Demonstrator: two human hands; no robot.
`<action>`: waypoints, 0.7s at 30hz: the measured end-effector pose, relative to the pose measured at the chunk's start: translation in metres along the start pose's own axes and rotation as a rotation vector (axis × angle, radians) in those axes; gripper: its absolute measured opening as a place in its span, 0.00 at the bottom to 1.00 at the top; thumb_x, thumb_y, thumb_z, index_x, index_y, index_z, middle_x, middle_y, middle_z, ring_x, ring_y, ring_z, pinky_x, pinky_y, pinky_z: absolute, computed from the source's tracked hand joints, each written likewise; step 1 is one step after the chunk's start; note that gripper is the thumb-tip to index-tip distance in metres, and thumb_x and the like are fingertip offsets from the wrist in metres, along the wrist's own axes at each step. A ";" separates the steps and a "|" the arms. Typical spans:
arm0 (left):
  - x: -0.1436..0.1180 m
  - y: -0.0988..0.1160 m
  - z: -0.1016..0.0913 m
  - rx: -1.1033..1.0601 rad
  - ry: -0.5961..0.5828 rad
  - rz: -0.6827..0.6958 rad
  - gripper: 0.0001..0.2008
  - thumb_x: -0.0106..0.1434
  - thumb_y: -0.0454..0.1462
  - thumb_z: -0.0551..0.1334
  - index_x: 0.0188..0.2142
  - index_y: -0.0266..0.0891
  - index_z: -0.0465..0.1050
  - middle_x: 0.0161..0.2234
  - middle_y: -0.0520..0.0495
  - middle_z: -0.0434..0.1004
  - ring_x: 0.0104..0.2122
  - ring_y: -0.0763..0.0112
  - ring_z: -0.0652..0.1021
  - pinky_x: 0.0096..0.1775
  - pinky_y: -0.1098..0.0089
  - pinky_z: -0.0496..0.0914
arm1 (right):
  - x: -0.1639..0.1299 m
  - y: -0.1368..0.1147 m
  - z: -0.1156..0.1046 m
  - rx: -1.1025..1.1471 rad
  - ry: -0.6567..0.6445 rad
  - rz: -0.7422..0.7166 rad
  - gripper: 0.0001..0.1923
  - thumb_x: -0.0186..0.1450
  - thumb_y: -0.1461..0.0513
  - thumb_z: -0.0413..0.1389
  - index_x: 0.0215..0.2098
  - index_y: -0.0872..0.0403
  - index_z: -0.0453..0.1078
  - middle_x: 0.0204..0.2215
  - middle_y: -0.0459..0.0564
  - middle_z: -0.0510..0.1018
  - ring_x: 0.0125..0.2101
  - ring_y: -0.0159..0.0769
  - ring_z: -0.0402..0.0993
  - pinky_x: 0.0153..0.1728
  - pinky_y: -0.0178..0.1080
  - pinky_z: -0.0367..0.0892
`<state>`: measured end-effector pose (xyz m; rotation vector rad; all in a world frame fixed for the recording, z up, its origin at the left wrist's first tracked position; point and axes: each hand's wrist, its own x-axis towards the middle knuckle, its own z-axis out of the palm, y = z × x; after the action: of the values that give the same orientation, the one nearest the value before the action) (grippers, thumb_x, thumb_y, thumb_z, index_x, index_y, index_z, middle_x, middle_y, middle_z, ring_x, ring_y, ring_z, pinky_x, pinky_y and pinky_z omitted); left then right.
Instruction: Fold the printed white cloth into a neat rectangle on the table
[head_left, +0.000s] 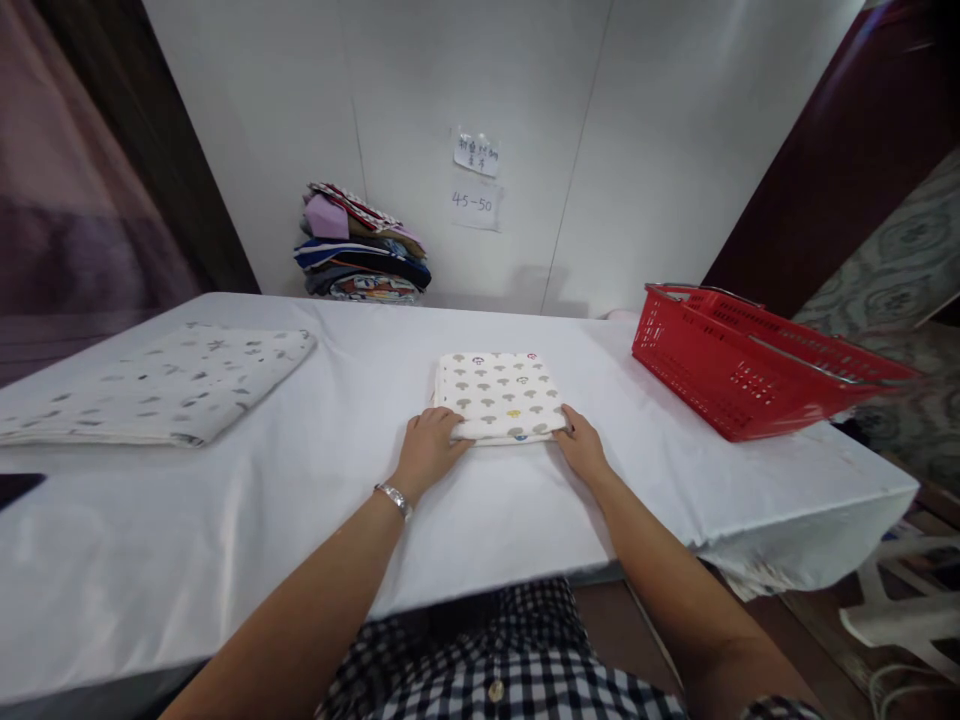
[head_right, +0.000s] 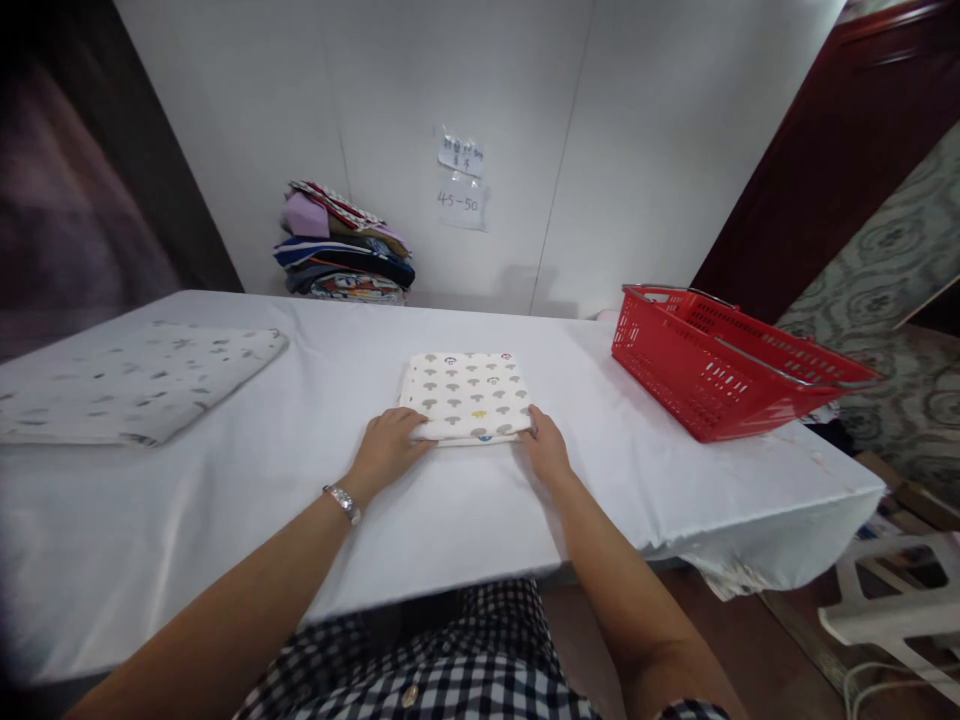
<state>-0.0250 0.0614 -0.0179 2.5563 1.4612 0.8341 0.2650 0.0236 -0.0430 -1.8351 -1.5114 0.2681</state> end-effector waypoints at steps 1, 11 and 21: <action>0.000 0.000 0.000 -0.001 0.002 -0.003 0.13 0.59 0.44 0.60 0.41 0.43 0.71 0.43 0.46 0.72 0.46 0.60 0.69 0.46 0.60 0.60 | 0.002 -0.002 0.001 -0.026 0.009 -0.019 0.29 0.59 0.59 0.50 0.59 0.52 0.58 0.50 0.51 0.71 0.47 0.41 0.68 0.49 0.44 0.63; 0.002 -0.001 -0.005 0.057 -0.008 0.055 0.09 0.64 0.38 0.55 0.39 0.44 0.73 0.38 0.48 0.74 0.42 0.63 0.71 0.46 0.60 0.59 | 0.010 0.005 -0.018 -0.351 -0.095 -0.167 0.26 0.63 0.63 0.46 0.60 0.50 0.56 0.51 0.50 0.70 0.48 0.41 0.68 0.47 0.41 0.62; -0.002 0.001 -0.006 0.000 -0.005 0.033 0.09 0.63 0.38 0.56 0.38 0.45 0.74 0.38 0.48 0.74 0.41 0.63 0.71 0.46 0.60 0.60 | 0.003 0.005 -0.022 -0.412 -0.113 -0.186 0.25 0.64 0.61 0.44 0.60 0.48 0.55 0.50 0.49 0.72 0.44 0.42 0.71 0.43 0.42 0.65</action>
<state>-0.0277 0.0586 -0.0136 2.5871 1.4214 0.8321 0.2829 0.0174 -0.0297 -1.9968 -1.9128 -0.0339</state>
